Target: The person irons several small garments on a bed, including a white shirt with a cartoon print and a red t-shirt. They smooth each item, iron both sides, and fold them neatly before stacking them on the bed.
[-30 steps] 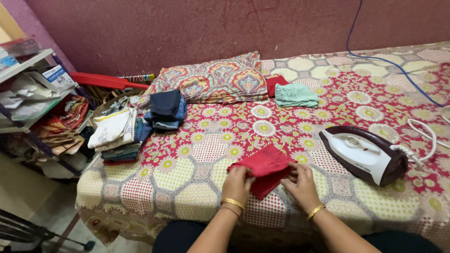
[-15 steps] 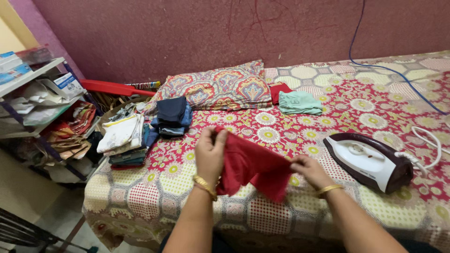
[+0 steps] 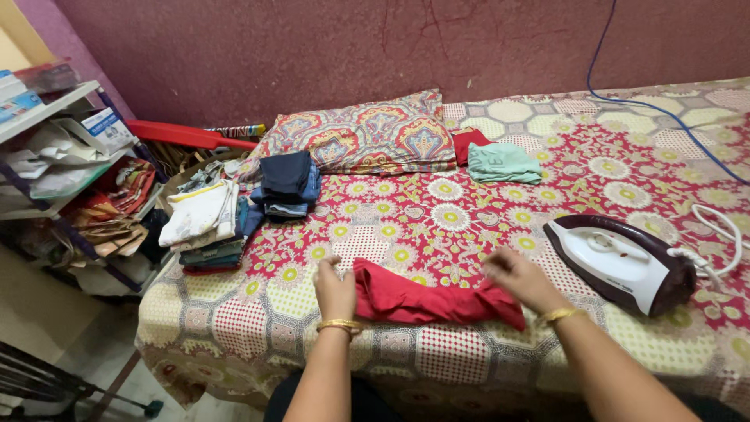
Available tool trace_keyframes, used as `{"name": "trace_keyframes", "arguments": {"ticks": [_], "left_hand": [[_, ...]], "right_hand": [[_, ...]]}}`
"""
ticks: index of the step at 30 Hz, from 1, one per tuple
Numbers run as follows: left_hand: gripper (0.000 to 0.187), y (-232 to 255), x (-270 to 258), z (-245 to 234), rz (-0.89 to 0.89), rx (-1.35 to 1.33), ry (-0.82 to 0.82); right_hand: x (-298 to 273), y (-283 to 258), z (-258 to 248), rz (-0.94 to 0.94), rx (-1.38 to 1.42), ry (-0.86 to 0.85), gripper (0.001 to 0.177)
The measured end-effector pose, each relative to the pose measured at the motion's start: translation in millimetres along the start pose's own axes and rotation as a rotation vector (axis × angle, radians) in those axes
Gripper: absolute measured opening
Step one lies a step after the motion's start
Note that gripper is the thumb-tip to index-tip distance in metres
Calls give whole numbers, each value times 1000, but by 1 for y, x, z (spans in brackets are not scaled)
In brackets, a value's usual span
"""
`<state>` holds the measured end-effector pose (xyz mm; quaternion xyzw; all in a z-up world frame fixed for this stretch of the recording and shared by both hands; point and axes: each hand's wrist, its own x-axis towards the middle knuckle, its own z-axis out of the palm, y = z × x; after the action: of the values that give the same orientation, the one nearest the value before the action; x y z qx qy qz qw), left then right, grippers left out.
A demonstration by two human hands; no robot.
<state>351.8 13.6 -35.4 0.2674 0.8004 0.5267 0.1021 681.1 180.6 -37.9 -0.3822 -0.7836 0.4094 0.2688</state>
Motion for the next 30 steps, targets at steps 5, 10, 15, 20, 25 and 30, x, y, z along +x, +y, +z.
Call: {"name": "trace_keyframes", "arguments": {"ticks": [5, 10, 15, 20, 25, 30], "left_hand": [[31, -34, -2, 6, 117, 107, -110], [49, -45, 15, 21, 125, 215, -169], [29, -68, 27, 43, 101, 148, -270], [22, -71, 31, 49, -127, -176, -269], [19, -47, 38, 42, -332, -608, -371], [39, -26, 39, 30, -555, -970, -586]], "right_hand": [[-30, -9, 36, -144, -521, -247, 49], [-8, -12, 24, -19, -212, -209, 31], [11, -6, 3, 147, -235, -92, 29], [-3, -14, 13, 14, -547, 153, 38], [-22, -52, 59, 5, -692, -98, 56], [-31, -60, 85, 36, -836, -35, 61]]}}
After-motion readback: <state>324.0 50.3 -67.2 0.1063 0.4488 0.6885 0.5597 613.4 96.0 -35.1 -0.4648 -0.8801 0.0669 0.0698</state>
